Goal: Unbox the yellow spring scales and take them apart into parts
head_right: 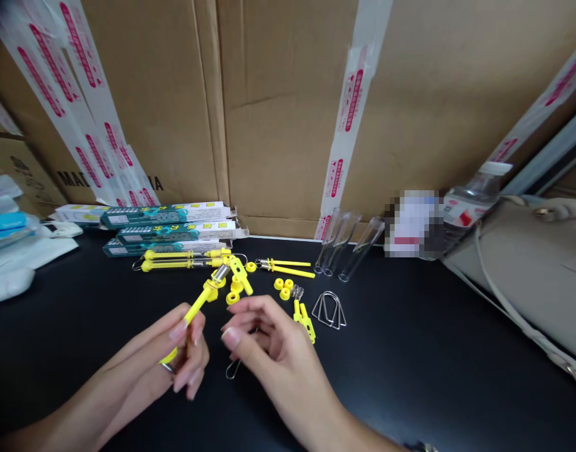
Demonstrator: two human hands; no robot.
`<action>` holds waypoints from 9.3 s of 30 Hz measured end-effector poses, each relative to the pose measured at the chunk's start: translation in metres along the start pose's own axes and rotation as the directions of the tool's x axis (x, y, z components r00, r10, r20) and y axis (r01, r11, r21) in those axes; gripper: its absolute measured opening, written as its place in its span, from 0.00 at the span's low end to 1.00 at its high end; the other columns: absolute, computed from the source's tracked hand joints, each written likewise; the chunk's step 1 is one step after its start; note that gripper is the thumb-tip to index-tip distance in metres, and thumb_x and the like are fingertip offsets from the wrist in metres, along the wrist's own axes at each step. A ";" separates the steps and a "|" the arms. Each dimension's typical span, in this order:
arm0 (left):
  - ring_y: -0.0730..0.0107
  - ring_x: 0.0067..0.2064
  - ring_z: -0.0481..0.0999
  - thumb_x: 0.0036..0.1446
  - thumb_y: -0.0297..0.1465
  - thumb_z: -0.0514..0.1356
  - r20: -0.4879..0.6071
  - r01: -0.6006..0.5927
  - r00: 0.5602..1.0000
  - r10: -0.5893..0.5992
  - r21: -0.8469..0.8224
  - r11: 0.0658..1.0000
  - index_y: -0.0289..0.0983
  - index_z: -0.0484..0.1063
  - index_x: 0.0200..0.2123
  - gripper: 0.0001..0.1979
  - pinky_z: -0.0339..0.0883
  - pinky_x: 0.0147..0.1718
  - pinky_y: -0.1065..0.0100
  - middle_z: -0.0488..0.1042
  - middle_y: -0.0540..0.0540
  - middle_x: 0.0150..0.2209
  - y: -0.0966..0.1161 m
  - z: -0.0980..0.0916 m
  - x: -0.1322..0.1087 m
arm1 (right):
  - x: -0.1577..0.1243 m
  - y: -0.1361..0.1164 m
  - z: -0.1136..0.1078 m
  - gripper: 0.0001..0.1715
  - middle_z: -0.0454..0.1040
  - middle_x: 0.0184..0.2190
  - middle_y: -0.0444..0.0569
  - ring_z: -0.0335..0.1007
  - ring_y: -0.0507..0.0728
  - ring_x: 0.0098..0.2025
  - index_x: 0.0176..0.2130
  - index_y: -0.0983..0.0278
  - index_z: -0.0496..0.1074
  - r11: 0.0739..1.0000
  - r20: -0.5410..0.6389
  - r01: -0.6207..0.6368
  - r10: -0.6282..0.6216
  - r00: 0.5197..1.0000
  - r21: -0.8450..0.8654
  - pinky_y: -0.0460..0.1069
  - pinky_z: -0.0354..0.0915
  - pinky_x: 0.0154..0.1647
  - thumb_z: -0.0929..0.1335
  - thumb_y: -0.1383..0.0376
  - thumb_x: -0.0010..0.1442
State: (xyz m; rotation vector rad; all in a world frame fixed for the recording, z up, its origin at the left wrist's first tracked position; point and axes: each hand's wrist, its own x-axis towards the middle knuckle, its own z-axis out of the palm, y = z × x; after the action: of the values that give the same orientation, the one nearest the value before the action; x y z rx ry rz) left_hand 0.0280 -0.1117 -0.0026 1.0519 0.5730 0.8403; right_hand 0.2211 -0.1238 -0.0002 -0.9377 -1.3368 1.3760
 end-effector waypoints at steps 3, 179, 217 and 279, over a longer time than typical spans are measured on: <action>0.69 0.35 0.70 0.67 0.45 0.58 -0.048 -0.063 0.997 0.061 -0.052 0.997 0.39 0.66 0.36 0.15 0.64 0.35 0.67 0.71 0.47 0.34 -0.002 0.007 -0.001 | -0.003 0.002 0.007 0.21 0.75 0.38 0.46 0.74 0.54 0.39 0.48 0.61 0.70 0.988 0.115 0.052 -0.036 0.993 -0.144 0.48 0.72 0.40 0.76 0.57 0.58; 0.68 0.21 0.67 0.71 0.46 0.43 0.593 -0.599 0.800 0.085 0.785 0.160 0.40 0.65 0.42 0.19 0.55 0.23 0.66 0.71 0.50 0.25 0.011 -0.015 -0.007 | -0.008 -0.003 0.000 0.33 0.64 0.22 0.41 0.59 0.51 0.27 0.23 0.62 0.65 0.946 0.316 0.043 0.064 0.947 -0.320 0.46 0.56 0.31 0.60 0.43 0.69; 0.62 0.29 0.74 0.69 0.24 0.44 0.609 -0.446 0.711 0.351 0.777 -0.445 0.37 0.68 0.34 0.15 0.60 0.25 0.62 0.77 0.47 0.30 0.014 0.000 -0.015 | -0.029 -0.023 -0.003 0.13 0.84 0.35 0.50 0.80 0.57 0.31 0.46 0.68 0.79 -0.044 0.583 0.653 -0.499 0.641 -0.756 0.48 0.74 0.31 0.65 0.73 0.69; 0.76 0.18 0.62 0.73 0.33 0.41 0.143 -0.207 0.955 0.259 0.949 0.239 0.39 0.69 0.27 0.25 0.55 0.20 0.72 0.59 0.56 0.19 0.021 -0.009 -0.013 | 0.007 0.006 -0.029 0.14 0.82 0.35 0.48 0.76 0.57 0.37 0.35 0.61 0.77 0.422 0.185 0.453 -0.537 0.823 -0.786 0.54 0.76 0.38 0.66 0.77 0.62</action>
State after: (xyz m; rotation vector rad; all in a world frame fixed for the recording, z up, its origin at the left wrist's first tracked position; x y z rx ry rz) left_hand 0.0071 -0.1126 0.0131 2.3427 1.0443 0.7296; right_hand 0.2468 -0.1091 -0.0082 -1.0162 -2.0166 0.1713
